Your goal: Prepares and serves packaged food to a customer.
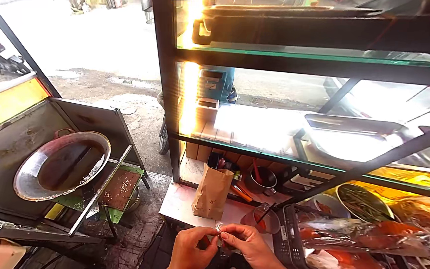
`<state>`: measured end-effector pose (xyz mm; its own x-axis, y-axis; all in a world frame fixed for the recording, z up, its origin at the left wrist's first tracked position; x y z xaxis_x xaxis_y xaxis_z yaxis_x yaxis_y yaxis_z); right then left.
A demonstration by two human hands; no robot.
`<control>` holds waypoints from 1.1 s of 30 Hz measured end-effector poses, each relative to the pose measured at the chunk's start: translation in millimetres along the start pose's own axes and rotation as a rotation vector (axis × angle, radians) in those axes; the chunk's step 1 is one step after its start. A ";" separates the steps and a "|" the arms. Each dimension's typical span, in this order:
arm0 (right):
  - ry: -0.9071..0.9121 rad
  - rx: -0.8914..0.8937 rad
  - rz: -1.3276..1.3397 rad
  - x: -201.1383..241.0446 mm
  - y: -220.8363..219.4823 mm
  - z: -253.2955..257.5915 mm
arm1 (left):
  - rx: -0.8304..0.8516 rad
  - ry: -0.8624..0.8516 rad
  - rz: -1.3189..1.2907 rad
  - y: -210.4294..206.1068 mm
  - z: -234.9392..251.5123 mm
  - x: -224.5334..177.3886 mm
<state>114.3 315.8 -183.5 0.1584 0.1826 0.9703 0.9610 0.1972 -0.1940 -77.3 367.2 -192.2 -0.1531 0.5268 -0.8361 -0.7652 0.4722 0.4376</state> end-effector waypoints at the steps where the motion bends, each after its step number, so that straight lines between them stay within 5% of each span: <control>1: 0.002 0.013 -0.022 1.3 2.0 -0.1 | 0.004 -0.003 -0.008 -0.4 1.5 -0.1; 12: -0.087 0.038 -0.202 24.1 36.9 9.0 | 0.180 0.144 0.223 -7.6 61.0 -1.6; 17: 0.011 0.056 -0.554 32.2 73.8 18.4 | 0.291 0.227 0.347 5.7 103.2 7.2; 20: 0.119 -0.113 -0.761 50.5 108.4 49.5 | 0.353 0.350 0.365 8.5 143.1 24.0; 25: 0.145 -0.208 -0.679 56.1 142.4 136.0 | 0.597 0.464 0.615 -1.6 202.5 61.8; 28: 0.136 -0.147 -0.626 46.7 142.5 173.7 | 0.655 0.379 0.749 -4.3 205.4 66.6; 33: -0.101 0.092 -0.938 38.7 144.3 165.2 | 0.512 0.096 0.813 -0.1 176.2 50.8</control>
<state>221.6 510.4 -197.7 -0.6938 -0.0076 0.7201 0.6641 0.3801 0.6438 25.2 518.5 -176.3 -0.5837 0.7793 -0.2278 -0.0407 0.2521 0.9668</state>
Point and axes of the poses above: each hand's wrist, its own z-axis towards the middle knuckle, its own y-axis out of the back of the hand, x = y × z, the point moved 3 cm from there along z, towards the middle knuckle, and after that the axes turned 14 degrees about x, right-handed, at the moved point
